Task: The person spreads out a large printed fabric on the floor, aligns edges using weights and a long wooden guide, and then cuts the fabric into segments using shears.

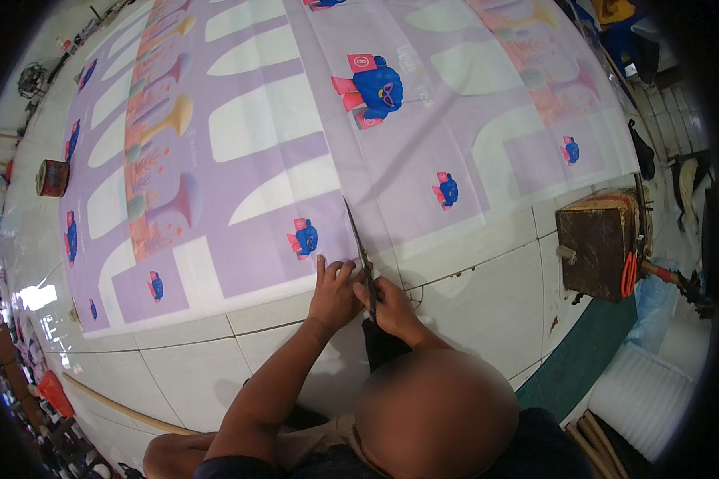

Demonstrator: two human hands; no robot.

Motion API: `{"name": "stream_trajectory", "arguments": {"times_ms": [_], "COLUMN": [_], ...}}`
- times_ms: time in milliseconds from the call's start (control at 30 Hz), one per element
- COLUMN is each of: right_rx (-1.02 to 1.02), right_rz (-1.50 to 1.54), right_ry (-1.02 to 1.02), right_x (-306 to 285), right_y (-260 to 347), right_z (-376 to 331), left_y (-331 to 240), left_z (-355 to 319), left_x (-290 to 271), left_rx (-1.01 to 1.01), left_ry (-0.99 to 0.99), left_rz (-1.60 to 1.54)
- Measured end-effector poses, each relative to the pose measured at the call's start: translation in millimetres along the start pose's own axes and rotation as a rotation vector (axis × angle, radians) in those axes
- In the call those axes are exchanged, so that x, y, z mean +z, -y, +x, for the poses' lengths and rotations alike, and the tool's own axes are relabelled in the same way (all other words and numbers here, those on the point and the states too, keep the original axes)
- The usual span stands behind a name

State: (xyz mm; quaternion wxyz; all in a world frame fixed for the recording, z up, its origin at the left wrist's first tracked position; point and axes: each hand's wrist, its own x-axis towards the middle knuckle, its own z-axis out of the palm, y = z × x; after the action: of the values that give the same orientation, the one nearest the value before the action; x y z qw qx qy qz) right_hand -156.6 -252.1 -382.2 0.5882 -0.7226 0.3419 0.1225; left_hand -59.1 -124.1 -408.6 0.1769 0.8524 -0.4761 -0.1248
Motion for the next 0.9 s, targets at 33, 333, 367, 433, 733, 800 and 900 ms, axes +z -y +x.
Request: {"name": "stream_trajectory", "arguments": {"times_ms": [33, 333, 367, 433, 733, 800, 900], "right_rx": [-0.004, -0.072, -0.068, -0.069, -0.075, -0.138, -0.111], "right_rz": [0.015, 0.074, 0.073, 0.081, 0.011, 0.01, -0.003], "right_ry": [0.012, -0.004, 0.001, 0.003, -0.047, -0.089, -0.076], "right_x": [-2, -4, -3, -1, -3, -1, -4], "right_y": [4, 12, 9, 7, 15, 22, 35], "right_z": [4, 13, 14, 15, 41, 55, 71], "left_y": [0, -1, -1, 1, 2, 0, -2], "left_z": [0, 1, 1, 0, -1, 0, 3], "left_x": [1, 0, 0, 0, 1, 0, -4], "left_rx": [0.0, 0.002, 0.008, 0.013, 0.048, 0.036, 0.033], "left_ry": [-0.007, 0.005, -0.002, -0.013, 0.026, 0.013, 0.012], "left_rz": [0.006, -0.013, -0.013, -0.011, 0.054, 0.028, 0.041]}}
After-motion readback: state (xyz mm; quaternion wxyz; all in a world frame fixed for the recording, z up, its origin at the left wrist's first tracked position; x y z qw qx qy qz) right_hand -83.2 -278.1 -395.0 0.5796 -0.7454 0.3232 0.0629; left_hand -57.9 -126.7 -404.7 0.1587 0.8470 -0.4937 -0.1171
